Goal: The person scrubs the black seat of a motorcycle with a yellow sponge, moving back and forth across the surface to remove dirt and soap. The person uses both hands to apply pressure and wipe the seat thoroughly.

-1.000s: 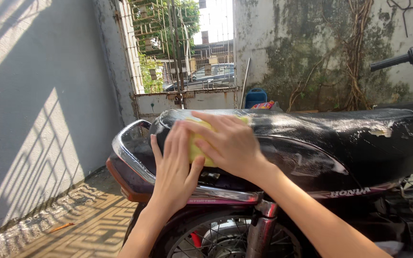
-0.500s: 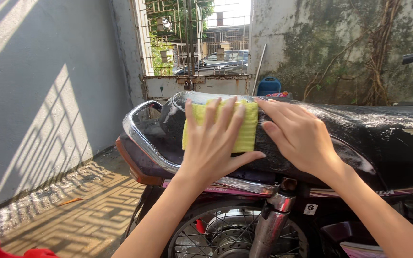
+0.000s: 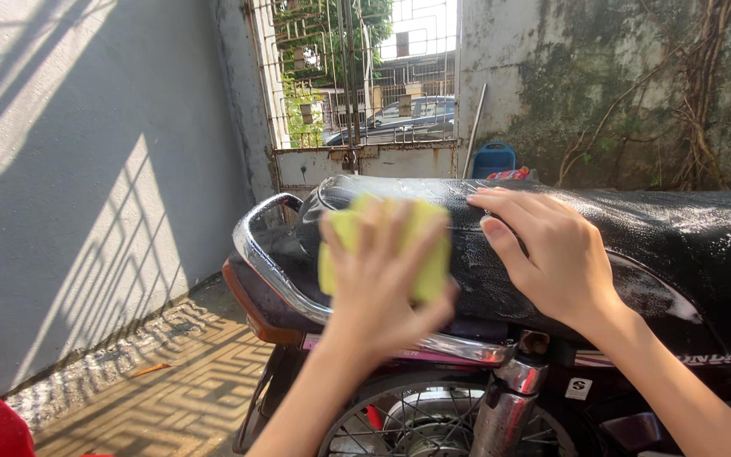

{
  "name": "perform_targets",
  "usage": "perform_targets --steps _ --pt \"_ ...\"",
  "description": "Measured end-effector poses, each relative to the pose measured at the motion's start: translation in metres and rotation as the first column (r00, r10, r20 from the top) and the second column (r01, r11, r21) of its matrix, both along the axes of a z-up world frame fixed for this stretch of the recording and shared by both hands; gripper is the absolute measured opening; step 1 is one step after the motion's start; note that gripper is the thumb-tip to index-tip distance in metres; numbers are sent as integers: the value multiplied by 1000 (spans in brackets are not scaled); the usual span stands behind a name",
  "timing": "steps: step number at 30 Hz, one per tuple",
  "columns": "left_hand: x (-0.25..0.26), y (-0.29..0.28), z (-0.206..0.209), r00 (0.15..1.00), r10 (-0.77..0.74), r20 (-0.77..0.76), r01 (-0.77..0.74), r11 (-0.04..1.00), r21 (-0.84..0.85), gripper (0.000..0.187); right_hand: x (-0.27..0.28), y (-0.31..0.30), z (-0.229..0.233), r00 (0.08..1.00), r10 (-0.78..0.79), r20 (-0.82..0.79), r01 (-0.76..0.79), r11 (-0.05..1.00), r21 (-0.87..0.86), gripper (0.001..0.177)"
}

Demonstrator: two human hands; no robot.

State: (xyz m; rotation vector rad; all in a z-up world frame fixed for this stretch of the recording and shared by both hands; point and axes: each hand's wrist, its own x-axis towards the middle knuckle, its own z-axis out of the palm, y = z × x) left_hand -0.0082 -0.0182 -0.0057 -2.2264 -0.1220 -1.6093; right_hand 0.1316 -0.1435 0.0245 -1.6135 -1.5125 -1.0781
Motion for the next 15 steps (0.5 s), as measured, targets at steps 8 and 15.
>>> perform_targets --steps 8,15 --pt "-5 22 3 975 204 88 -193 974 -119 48 1 -3 3 994 1 -105 -2 1000 -12 35" --pt "24 -15 0 909 321 267 -269 939 -214 41 0 -1 1 994 10 -112 -7 1000 30 35"
